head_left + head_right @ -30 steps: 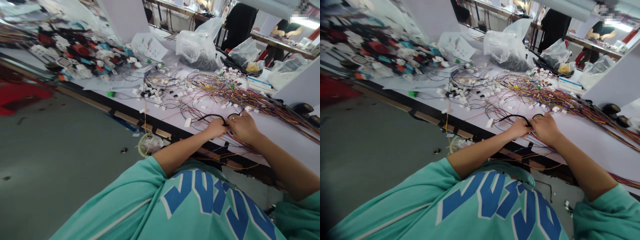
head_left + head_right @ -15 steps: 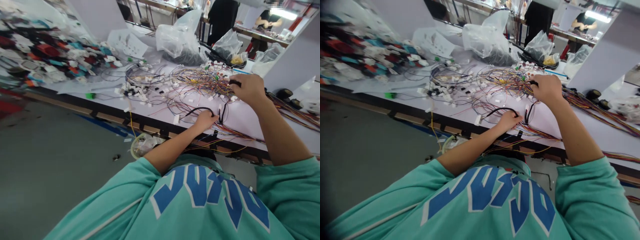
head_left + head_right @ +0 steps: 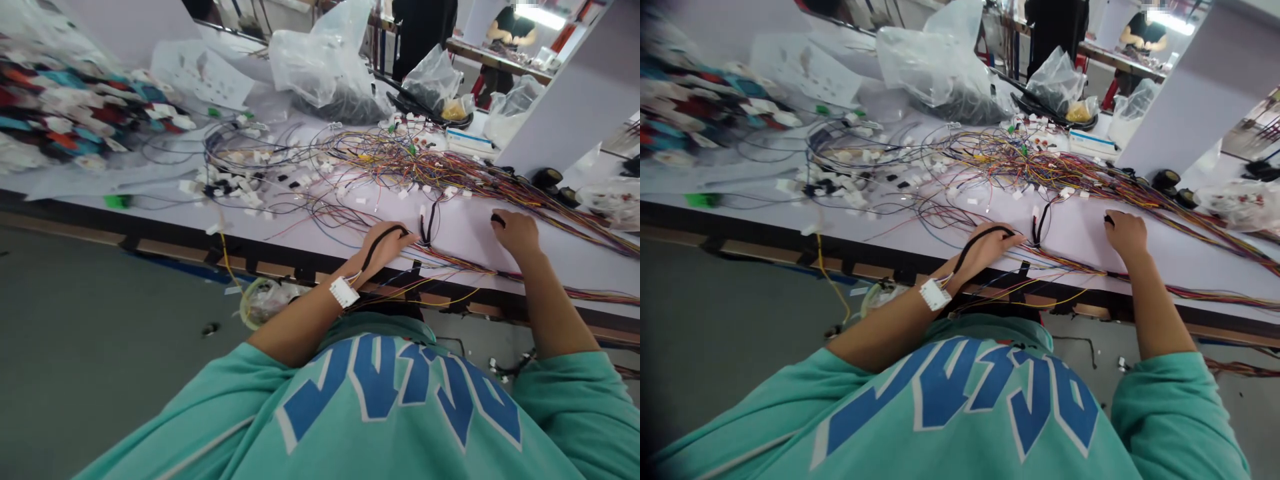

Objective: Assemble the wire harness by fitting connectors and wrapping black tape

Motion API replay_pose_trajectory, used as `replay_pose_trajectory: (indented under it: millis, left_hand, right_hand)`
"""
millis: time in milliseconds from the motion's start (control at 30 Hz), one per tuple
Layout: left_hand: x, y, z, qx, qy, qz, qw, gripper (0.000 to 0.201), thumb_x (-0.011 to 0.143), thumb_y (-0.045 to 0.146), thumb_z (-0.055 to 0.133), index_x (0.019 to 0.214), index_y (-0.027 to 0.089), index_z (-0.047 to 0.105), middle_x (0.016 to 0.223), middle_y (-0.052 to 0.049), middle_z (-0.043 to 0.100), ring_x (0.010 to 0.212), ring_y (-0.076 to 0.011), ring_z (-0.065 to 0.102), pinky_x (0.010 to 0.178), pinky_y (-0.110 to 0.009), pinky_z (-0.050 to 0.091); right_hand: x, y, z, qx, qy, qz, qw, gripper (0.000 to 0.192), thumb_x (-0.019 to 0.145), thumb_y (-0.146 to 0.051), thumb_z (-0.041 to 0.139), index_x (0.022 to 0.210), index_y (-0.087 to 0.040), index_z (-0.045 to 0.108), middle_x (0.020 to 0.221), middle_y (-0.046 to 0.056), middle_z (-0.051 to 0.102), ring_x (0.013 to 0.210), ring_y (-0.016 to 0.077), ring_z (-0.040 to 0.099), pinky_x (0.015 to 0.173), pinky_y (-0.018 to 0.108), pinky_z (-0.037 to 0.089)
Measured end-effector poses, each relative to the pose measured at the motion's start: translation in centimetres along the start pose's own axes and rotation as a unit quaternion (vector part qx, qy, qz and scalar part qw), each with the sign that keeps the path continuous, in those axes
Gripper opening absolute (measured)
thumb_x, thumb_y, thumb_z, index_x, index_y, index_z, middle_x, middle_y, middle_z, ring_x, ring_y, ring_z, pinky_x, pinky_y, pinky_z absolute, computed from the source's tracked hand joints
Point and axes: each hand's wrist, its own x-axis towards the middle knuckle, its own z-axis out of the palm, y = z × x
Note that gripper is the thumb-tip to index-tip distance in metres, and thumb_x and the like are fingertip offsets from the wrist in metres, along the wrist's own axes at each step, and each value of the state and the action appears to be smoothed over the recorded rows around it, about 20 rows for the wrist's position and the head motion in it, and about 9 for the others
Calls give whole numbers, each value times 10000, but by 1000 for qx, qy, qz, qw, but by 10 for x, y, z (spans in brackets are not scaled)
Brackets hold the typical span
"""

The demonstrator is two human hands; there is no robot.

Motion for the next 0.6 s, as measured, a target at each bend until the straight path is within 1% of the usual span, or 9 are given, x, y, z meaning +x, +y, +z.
replay_pose_trajectory:
  millis: [67, 133, 200, 267, 333, 367, 433, 500, 600]
  left_hand:
    - [-2, 1, -1, -38, -22, -38, 998, 373, 790, 422, 474, 558, 145, 568, 493, 10, 510, 492, -109, 480, 513, -219, 323]
    - [-3, 0, -3, -119, -59, -81, 988, 427, 824, 449, 409, 579, 139, 571, 450, 30, 468, 386, -78, 414, 447, -211, 299]
    - [-3, -2, -7, -233, -81, -113, 963, 386, 846, 423, 396, 683, 133, 593, 473, 42, 485, 336, -53, 393, 395, -194, 282]
    - [-3, -6, -13, -357, -86, -145, 919, 287, 854, 362, 423, 792, 137, 589, 507, 49, 510, 327, -39, 411, 364, -171, 282]
    - [-4, -11, -23, -464, -94, -182, 862, 243, 858, 334, 443, 805, 138, 576, 493, 51, 506, 338, -36, 437, 356, -148, 308]
    - [-5, -14, -29, -501, -102, -199, 836, 254, 862, 336, 444, 780, 134, 574, 475, 48, 501, 350, -37, 454, 365, -139, 333]
    - [-9, -20, -42, -547, -94, -230, 800, 295, 883, 328, 414, 739, 129, 578, 465, 30, 521, 384, -43, 495, 393, -126, 384]
    - [-14, -26, -54, -564, -52, -256, 783, 339, 907, 287, 360, 726, 120, 592, 485, 10, 556, 415, -45, 530, 418, -117, 421]
    - [-22, -36, -68, -552, -1, -284, 784, 444, 927, 260, 289, 625, 111, 578, 523, -15, 592, 439, -41, 552, 443, -105, 452]
  right_hand:
    - [-2, 1, 7, 11, -25, -23, 999, 388, 770, -239, 416, 1088, -170, 629, 962, 120, 685, 855, 267, 604, 723, 380, 421]
    - [-4, 0, 9, 26, -40, -29, 998, 389, 777, -225, 416, 1100, -144, 617, 1061, 134, 655, 939, 272, 587, 768, 385, 426]
    - [-6, -3, 5, 38, -25, -22, 999, 382, 782, -221, 423, 1097, -113, 610, 1114, 155, 628, 998, 283, 567, 810, 397, 424]
    - [-9, -12, -2, 67, 24, -17, 997, 353, 786, -221, 431, 1059, -101, 621, 1105, 162, 629, 1013, 282, 561, 840, 405, 422]
    - [-15, -31, -12, 130, 75, -37, 988, 315, 805, -234, 421, 1003, -114, 635, 1046, 145, 654, 964, 253, 584, 833, 384, 437]
    - [-19, -43, -16, 171, 85, -63, 980, 306, 822, -247, 408, 987, -128, 637, 1013, 129, 665, 922, 229, 598, 811, 361, 450]
    - [-28, -74, -22, 239, 66, -146, 958, 311, 863, -281, 364, 976, -176, 634, 951, 86, 681, 816, 187, 609, 740, 322, 470]
    - [-36, -104, -23, 249, 20, -235, 939, 311, 872, -306, 385, 1045, -182, 613, 967, 81, 676, 861, 185, 596, 761, 311, 458]
    - [-44, -135, -16, 190, -24, -296, 936, 309, 874, -326, 424, 1040, -159, 625, 949, 96, 671, 892, 200, 565, 769, 305, 429]
